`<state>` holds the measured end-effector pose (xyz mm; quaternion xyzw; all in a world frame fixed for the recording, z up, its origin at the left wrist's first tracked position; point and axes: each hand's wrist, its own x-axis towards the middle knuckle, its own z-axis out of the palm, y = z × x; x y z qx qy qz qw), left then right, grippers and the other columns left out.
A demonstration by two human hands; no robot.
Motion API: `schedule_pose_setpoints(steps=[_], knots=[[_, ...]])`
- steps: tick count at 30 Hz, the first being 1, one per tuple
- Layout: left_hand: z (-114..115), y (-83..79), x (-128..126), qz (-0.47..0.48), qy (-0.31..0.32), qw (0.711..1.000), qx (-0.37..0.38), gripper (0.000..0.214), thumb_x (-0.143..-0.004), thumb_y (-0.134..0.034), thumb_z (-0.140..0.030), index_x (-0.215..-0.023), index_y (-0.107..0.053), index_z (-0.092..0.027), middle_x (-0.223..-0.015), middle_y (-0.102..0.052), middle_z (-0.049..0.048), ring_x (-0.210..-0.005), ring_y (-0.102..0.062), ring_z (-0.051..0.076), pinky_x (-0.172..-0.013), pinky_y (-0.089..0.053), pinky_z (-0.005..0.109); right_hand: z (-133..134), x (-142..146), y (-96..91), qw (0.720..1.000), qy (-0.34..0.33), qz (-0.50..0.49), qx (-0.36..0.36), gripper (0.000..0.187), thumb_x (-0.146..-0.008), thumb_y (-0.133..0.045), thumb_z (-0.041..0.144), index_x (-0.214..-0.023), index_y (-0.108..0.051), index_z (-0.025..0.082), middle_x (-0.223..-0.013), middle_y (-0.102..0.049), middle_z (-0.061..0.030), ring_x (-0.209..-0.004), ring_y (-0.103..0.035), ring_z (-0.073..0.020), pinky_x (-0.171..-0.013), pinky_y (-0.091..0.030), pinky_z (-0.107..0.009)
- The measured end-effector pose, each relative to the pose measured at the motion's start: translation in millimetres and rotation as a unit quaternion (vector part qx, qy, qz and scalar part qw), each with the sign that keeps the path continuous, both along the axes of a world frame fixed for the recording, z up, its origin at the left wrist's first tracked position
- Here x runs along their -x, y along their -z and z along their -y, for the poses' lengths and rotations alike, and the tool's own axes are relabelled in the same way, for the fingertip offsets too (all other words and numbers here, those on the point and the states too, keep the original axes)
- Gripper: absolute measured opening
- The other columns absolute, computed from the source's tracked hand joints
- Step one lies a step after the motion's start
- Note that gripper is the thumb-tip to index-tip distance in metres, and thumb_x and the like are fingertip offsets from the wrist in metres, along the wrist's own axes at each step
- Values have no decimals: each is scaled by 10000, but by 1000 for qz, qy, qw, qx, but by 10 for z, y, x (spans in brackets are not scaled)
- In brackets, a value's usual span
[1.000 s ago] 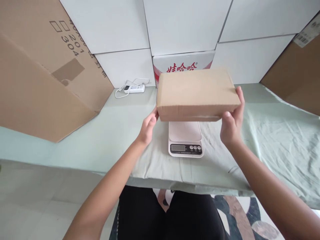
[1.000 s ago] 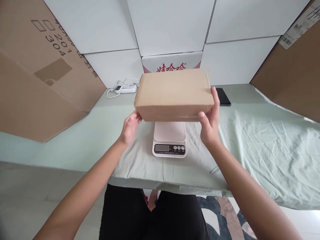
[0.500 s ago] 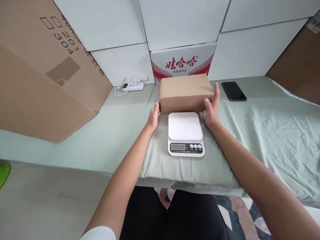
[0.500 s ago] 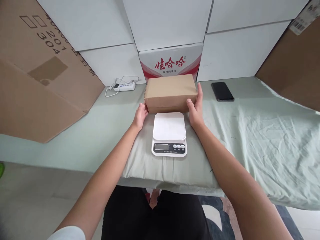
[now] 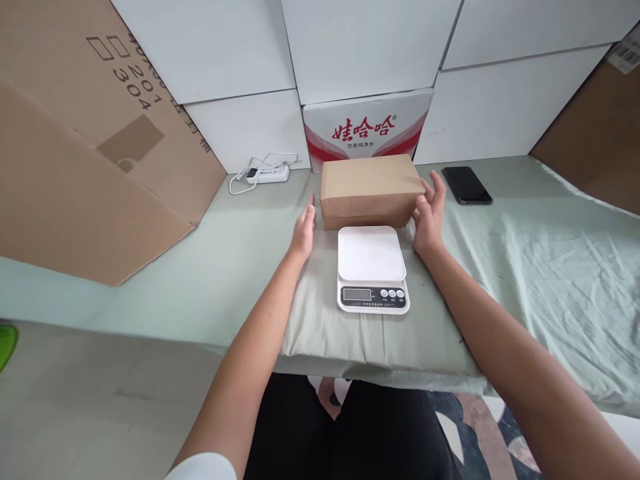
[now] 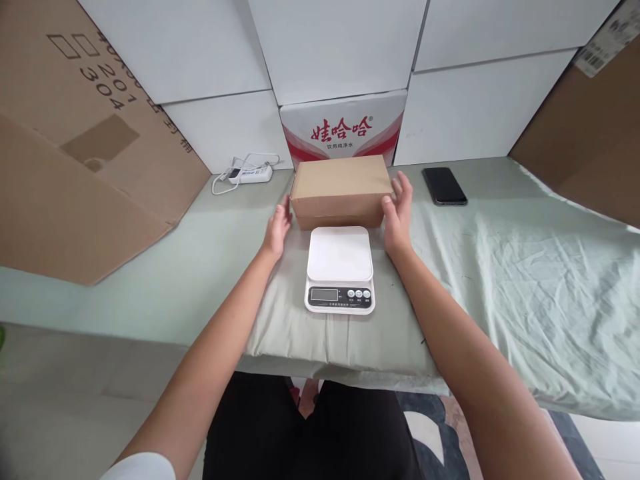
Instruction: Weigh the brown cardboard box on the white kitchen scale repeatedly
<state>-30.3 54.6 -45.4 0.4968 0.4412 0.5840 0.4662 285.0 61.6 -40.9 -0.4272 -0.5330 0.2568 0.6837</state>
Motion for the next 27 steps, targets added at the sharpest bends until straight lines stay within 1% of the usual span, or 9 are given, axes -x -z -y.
schedule_pose_setpoints(steps=[3, 5, 8, 13, 15, 18, 20, 23, 27], knots=[[-70, -24, 249, 36, -68, 997, -9, 1021, -936, -543, -1003, -1742, -561, -376, -1981, -297, -12, -1874, -186, 301, -1524, -221, 500, -12, -166, 31, 997, 32, -64, 34, 930, -870, -650, 819, -1685, -403, 444, -1796, -491, -113, -1639, -562, -369, -1303, -486, -759], [-87, -40, 386, 50, -88, 995, -11, 991, -973, -491, -981, -1759, -539, -380, -1984, -287, -14, -1873, -185, 270, -1522, -225, 469, -20, -271, 44, 994, 64, -78, 47, 890, -884, -620, 814, -1677, -414, 467, -1788, -487, -107, -1602, -601, -371, -1267, -512, -751], [-75, -50, 477, 50, -100, 994, -14, 999, -986, -440, -978, -1766, -532, -360, -1983, -298, 14, -1872, -185, 267, -1520, -240, 473, -31, -347, 56, 991, 77, -88, 60, 849, -897, -599, 808, -1660, -428, 478, -1761, -504, -100, -1585, -619, -366, -1234, -534, -737], [-54, -47, 445, 36, -87, 995, -21, 1028, -983, -409, -995, -1777, -514, -351, -1988, -281, 25, -1872, -182, 288, -1516, -254, 502, -15, -307, 67, 992, 66, -87, 67, 853, -892, -634, 801, -1658, -426, 487, -1761, -516, -91, -1579, -624, -362, -1247, -530, -729], [-51, -47, 417, 32, -83, 996, -20, 1049, -984, -406, -997, -1789, -499, -331, -1990, -269, 41, -1868, -199, 291, -1514, -256, 490, -10, -296, 73, 993, 63, -76, 66, 853, -896, -632, 811, -1653, -447, 464, -1745, -537, -107, -1565, -636, -369, -1237, -542, -726], [-32, -56, 360, 19, -77, 997, -10, 1084, -973, -391, -1015, -1799, -489, -319, -1987, -276, 54, -1862, -219, 300, -1509, -261, 474, -8, -299, 85, 994, 62, -63, 69, 916, -864, -631, 863, -1650, -474, 421, -1725, -564, -134, -1539, -659, -396, -1237, -547, -740], [-4, -64, 316, -3, -65, 998, -1, 1083, -976, -360, -1024, -1803, -482, -335, -1983, -290, 43, -1859, -223, 308, -1504, -270, 479, 1, -301, 86, 995, 53, -49, 71, 919, -855, -638, 878, -1645, -478, 437, -1720, -578, -130, -1535, -667, -408, -1237, -555, -737], [52, -74, 257, -41, -33, 999, 8, 1064, -996, -334, -1015, -1816, -457, -348, -1980, -294, 28, -1855, -232, 309, -1497, -283, 471, 36, -285, 72, 997, 37, -29, 68, 839, -885, -650, 855, -1620, -491, 483, -1716, -595, -110, -1546, -669, -410, -1216, -580, -710], [116, -77, 192, -61, -11, 998, -2, 1030, -1006, -413, -987, -1801, -490, -337, -1961, -343, 30, -1845, -280, 333, -1498, -296, 490, 85, -228, 37, 997, 13, -42, 69, 820, -896, -677, 842, -1608, -514, 470, -1685, -636, -103, -1517, -696, -378, -1203, -602, -673]])
